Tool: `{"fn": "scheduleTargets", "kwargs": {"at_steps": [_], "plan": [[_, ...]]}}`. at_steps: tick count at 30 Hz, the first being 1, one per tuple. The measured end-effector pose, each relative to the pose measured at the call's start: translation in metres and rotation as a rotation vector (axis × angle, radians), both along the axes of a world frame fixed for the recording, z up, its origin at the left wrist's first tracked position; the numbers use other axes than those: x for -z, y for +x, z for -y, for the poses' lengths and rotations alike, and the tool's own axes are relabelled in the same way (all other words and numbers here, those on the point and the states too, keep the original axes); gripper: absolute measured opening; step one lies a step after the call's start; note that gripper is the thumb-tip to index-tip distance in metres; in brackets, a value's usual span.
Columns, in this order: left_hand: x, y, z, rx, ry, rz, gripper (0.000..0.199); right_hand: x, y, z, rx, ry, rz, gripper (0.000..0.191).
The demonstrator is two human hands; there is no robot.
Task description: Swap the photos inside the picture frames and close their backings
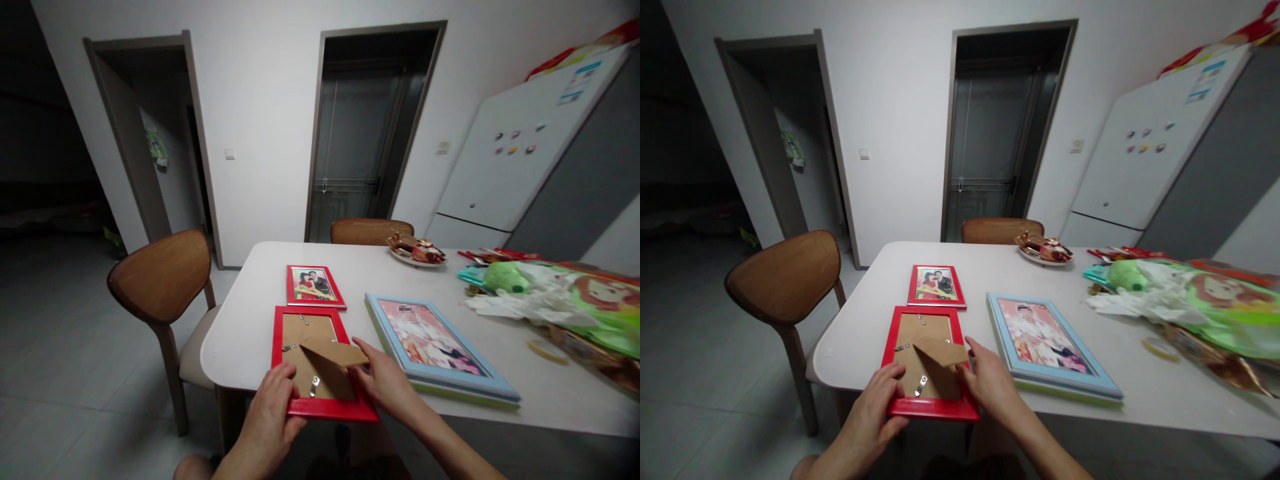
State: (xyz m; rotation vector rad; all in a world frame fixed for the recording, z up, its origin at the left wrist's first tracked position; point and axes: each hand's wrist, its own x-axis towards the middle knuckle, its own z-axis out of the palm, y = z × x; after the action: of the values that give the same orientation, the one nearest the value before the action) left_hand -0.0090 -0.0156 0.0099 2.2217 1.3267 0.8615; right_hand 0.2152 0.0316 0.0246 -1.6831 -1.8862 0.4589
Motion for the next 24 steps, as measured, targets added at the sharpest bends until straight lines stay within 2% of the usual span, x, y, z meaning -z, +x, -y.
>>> {"fn": "scheduleTargets", "kwargs": {"at_steps": [3,5,7,10,14,19,24], "plan": [[0.000,-0.001,0.001,-0.005,0.002,0.030,0.023,0.003,-0.004,-0.007,0.043,-0.038,-0.060,0.062],[-0.001,-0.002,0.002,-0.015,-0.001,0.052,0.022,0.001,-0.007,-0.010,0.083,-0.135,-0.189,0.068],[-0.003,-0.002,0.004,-0.011,-0.013,0.072,0.021,-0.001,-0.010,-0.012,0.039,-0.267,-0.398,0.066],[-0.004,0.000,0.007,0.003,-0.039,0.071,0.022,-0.002,-0.014,-0.012,-0.098,-0.397,-0.755,0.056],[-0.002,0.002,0.008,0.005,-0.060,0.038,0.027,0.004,-0.018,-0.012,-0.096,-0.489,-1.084,0.059],[-0.003,0.003,0.007,0.008,-0.058,0.034,0.027,0.008,-0.020,-0.016,-0.050,-0.487,-1.186,0.071],[-0.001,0.004,0.007,0.013,-0.038,0.056,0.026,0.001,-0.020,-0.015,-0.094,-0.595,-1.278,0.052]]}}
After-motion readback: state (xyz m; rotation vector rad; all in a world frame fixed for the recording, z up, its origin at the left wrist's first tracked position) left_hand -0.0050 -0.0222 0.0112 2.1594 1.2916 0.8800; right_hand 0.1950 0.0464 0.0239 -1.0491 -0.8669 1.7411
